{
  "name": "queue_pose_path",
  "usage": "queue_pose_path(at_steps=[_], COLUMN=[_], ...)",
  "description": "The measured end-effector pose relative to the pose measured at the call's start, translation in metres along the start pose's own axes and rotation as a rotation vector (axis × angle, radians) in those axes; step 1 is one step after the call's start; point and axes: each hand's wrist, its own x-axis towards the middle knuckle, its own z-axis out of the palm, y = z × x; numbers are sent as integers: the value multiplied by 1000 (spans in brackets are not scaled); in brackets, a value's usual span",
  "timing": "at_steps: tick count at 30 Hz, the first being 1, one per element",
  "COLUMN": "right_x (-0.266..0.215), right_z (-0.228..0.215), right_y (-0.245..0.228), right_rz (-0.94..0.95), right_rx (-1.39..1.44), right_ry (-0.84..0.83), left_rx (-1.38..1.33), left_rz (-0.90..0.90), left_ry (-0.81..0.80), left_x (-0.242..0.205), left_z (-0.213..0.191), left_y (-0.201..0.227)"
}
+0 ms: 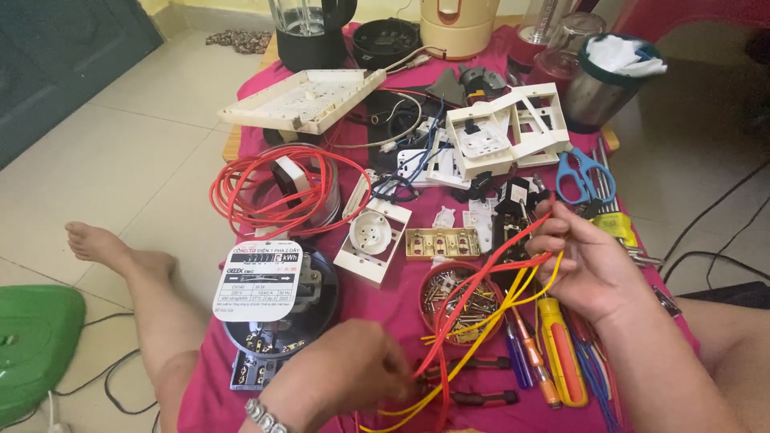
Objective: Organizing and untangling a red wire harness and arranging electrical components on a workspace.
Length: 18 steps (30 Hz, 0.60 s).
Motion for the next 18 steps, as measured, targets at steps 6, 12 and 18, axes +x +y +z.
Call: queue_pose_path(at_steps=[6, 12, 18], right_x=[-10, -6, -4], right_z=[23, 27, 23], right_y=[-3, 3, 6], right_rz=[-92, -131, -198], right_rx=[-343, -297, -357], right_ry=[39, 59, 174], left_rx=[-25, 106, 238], left_rz=[-117, -112, -101], left_ry=[-147, -67, 8], left_x=[6, 20, 33], left_z=[9, 10, 10], left_y=[-17, -25, -30])
